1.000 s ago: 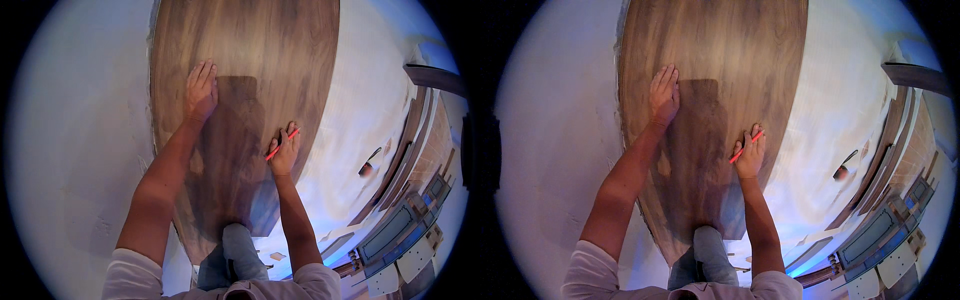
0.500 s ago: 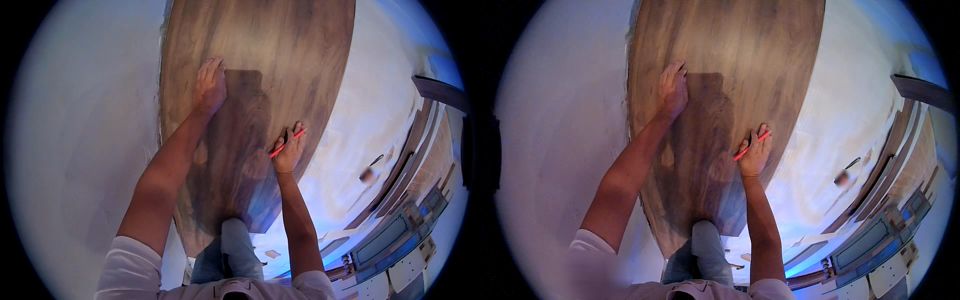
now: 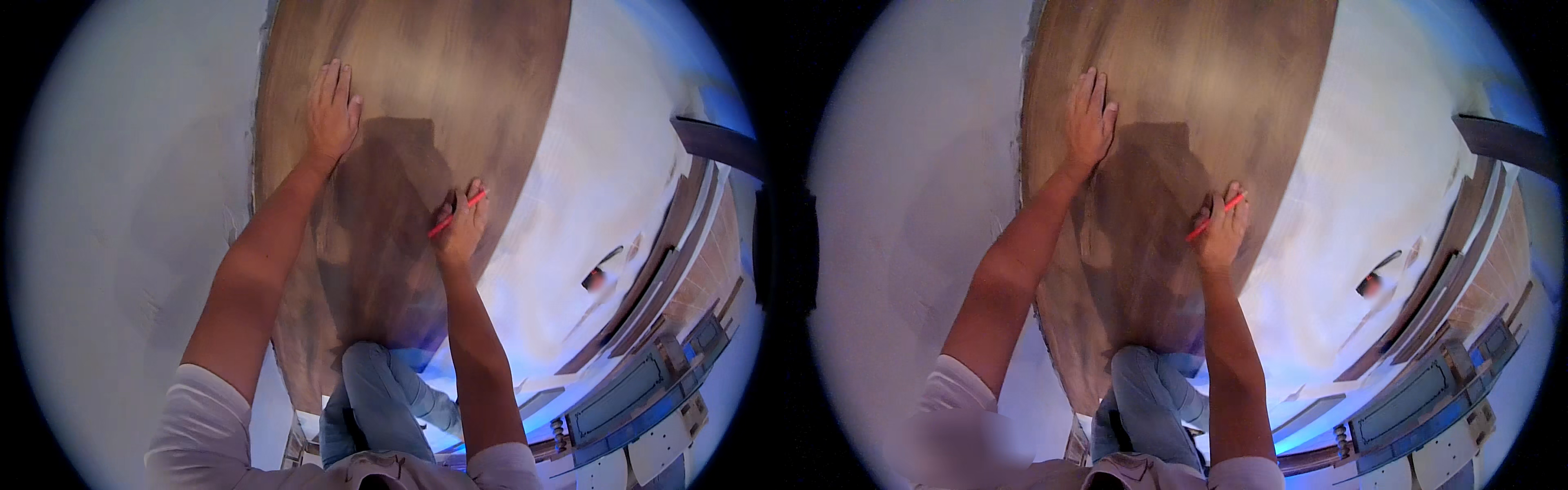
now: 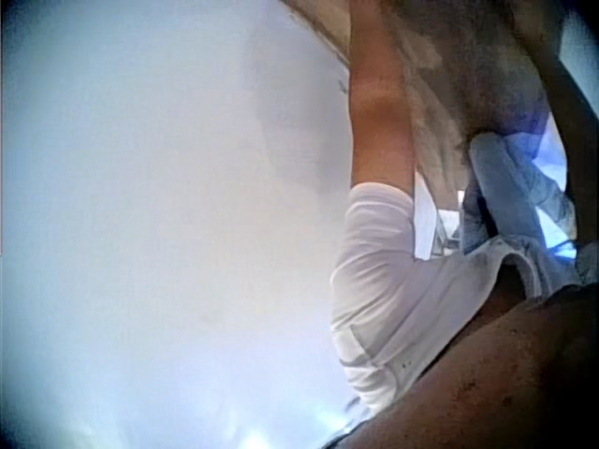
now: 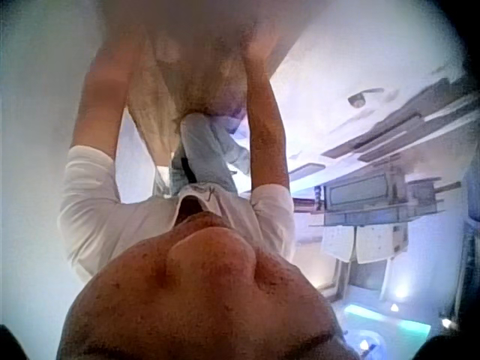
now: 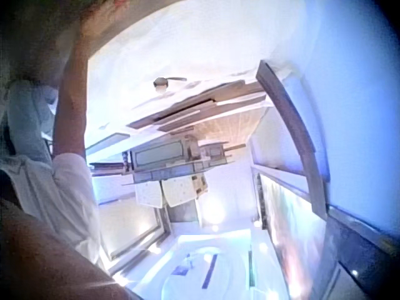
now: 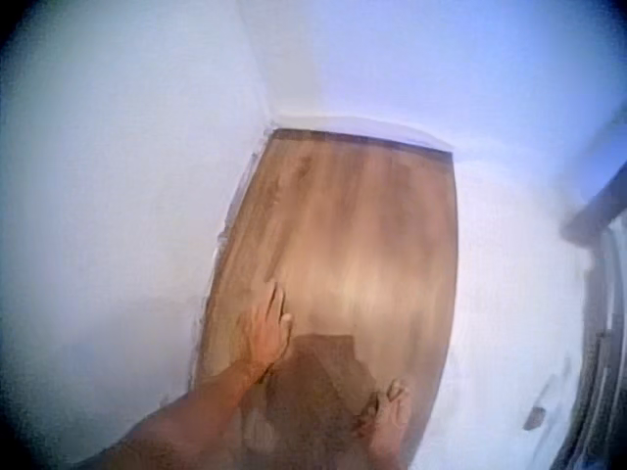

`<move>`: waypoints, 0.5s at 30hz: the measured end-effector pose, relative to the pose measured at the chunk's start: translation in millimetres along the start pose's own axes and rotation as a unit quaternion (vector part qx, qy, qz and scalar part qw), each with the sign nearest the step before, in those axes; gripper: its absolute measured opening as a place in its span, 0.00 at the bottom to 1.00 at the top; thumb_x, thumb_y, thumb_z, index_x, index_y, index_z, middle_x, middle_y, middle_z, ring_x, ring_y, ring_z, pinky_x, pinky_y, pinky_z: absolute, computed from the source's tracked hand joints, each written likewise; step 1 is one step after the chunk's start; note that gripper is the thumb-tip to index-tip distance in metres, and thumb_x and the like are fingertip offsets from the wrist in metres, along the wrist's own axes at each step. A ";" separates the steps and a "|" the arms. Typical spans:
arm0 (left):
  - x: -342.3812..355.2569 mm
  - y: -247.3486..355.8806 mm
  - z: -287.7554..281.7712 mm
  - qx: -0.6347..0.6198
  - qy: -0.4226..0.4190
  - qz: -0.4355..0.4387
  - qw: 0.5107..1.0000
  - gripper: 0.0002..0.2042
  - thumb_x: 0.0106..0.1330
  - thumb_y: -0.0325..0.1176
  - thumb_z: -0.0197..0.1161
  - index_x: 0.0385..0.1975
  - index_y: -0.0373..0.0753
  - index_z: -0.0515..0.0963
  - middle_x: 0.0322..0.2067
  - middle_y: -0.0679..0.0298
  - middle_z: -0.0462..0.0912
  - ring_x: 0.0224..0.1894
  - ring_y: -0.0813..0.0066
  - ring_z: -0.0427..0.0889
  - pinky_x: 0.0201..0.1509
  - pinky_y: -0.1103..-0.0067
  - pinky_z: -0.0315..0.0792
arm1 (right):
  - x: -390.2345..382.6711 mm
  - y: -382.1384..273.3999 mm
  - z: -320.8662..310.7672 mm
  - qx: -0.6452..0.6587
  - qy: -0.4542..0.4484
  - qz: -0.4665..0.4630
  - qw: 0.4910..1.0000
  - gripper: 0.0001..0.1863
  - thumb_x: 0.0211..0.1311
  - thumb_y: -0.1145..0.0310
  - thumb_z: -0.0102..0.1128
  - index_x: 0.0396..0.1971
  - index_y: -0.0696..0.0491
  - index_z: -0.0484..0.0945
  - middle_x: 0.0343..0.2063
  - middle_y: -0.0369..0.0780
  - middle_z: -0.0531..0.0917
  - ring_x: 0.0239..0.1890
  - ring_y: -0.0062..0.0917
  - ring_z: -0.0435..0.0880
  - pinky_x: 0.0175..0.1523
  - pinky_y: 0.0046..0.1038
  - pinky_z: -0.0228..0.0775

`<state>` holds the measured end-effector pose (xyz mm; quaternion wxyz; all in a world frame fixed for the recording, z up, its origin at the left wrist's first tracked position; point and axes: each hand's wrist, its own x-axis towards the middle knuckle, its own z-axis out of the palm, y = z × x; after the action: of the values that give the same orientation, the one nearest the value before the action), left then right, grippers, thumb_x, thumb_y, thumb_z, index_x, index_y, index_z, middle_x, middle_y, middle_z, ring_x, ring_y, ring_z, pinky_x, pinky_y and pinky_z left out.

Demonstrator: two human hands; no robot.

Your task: The person positions laminate planks on a floor, marks them using a pencil and a square, and fits the planks into place by hand.

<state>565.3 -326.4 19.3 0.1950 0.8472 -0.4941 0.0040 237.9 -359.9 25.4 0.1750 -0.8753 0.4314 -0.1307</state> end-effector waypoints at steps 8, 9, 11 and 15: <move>-136.8 112.2 -33.3 -0.192 -0.291 0.156 0.924 0.33 0.74 0.48 0.59 0.72 0.33 0.66 0.74 0.52 0.66 0.78 0.55 0.60 0.83 0.60 0.51 | -4.8 0.5 -5.8 0.004 0.008 0.007 1.000 0.20 0.67 0.70 0.59 0.58 0.56 0.75 0.72 0.54 0.69 0.74 0.56 0.65 0.75 0.54 0.60; -165.2 126.1 -51.4 -0.193 -0.311 0.141 0.920 0.32 0.74 0.48 0.59 0.72 0.32 0.66 0.74 0.52 0.66 0.77 0.55 0.62 0.82 0.61 0.53 | -4.8 0.2 -5.1 0.014 0.008 0.006 1.000 0.19 0.67 0.71 0.58 0.58 0.57 0.75 0.72 0.55 0.69 0.74 0.56 0.64 0.75 0.54 0.59; -223.6 143.5 -83.5 -0.195 -0.366 0.014 0.910 0.31 0.75 0.46 0.58 0.71 0.33 0.67 0.73 0.51 0.68 0.75 0.54 0.65 0.81 0.62 0.57 | -0.9 -3.9 -6.2 0.027 -0.008 0.007 1.000 0.18 0.68 0.71 0.56 0.56 0.58 0.76 0.72 0.56 0.68 0.74 0.56 0.63 0.75 0.53 0.58; -389.1 159.1 -184.2 -0.133 -0.357 -0.390 0.838 0.28 0.76 0.45 0.57 0.71 0.36 0.69 0.67 0.47 0.74 0.69 0.49 0.72 0.75 0.59 0.64 | -1.8 6.5 -7.2 -0.029 0.015 -0.049 0.998 0.18 0.67 0.71 0.53 0.53 0.62 0.79 0.70 0.60 0.69 0.74 0.56 0.63 0.75 0.50 0.57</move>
<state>267.1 -8.9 163.8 0.1019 0.8785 -0.1537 -0.4408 229.5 -363.6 29.0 0.1364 -0.8982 0.3939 -0.1396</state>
